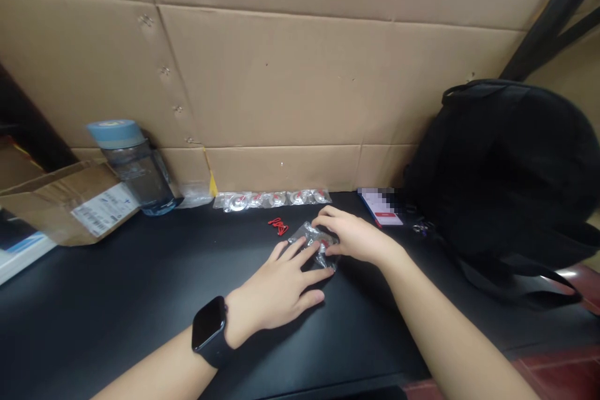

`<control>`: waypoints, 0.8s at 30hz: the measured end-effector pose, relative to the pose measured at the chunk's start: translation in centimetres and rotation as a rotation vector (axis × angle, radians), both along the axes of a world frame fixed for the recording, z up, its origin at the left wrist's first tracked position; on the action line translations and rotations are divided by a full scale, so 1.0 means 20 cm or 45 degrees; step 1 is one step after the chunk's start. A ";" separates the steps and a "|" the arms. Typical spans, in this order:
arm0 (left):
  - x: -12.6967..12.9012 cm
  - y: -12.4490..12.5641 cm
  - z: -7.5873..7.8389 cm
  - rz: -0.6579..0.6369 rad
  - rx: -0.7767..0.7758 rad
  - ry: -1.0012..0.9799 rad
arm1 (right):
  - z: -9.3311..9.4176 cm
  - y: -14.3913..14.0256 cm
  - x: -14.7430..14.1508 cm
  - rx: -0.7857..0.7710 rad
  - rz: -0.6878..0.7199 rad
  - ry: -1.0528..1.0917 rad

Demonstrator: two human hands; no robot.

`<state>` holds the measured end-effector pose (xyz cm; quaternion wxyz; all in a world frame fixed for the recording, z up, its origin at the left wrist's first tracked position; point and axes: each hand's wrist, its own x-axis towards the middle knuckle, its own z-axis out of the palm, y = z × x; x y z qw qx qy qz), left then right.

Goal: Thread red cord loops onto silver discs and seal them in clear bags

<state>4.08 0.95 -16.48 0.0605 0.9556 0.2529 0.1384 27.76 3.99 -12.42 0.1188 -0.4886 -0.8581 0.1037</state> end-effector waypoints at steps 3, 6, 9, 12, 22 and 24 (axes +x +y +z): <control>-0.01 0.01 0.01 -0.012 0.002 0.005 | -0.02 0.02 -0.01 0.036 -0.011 -0.010; -0.01 0.02 0.02 -0.012 -0.010 0.009 | -0.03 0.03 -0.02 0.034 -0.013 -0.015; -0.01 0.03 0.03 -0.017 -0.028 0.012 | -0.03 0.04 -0.01 0.043 -0.014 0.010; -0.02 0.04 0.03 -0.024 -0.055 0.023 | -0.04 0.05 0.00 0.051 -0.007 0.043; -0.04 0.05 0.07 -0.032 -0.074 0.027 | -0.07 0.06 -0.03 0.155 0.066 0.056; -0.04 0.05 0.07 -0.032 -0.075 0.035 | -0.09 0.07 -0.03 0.194 0.058 0.054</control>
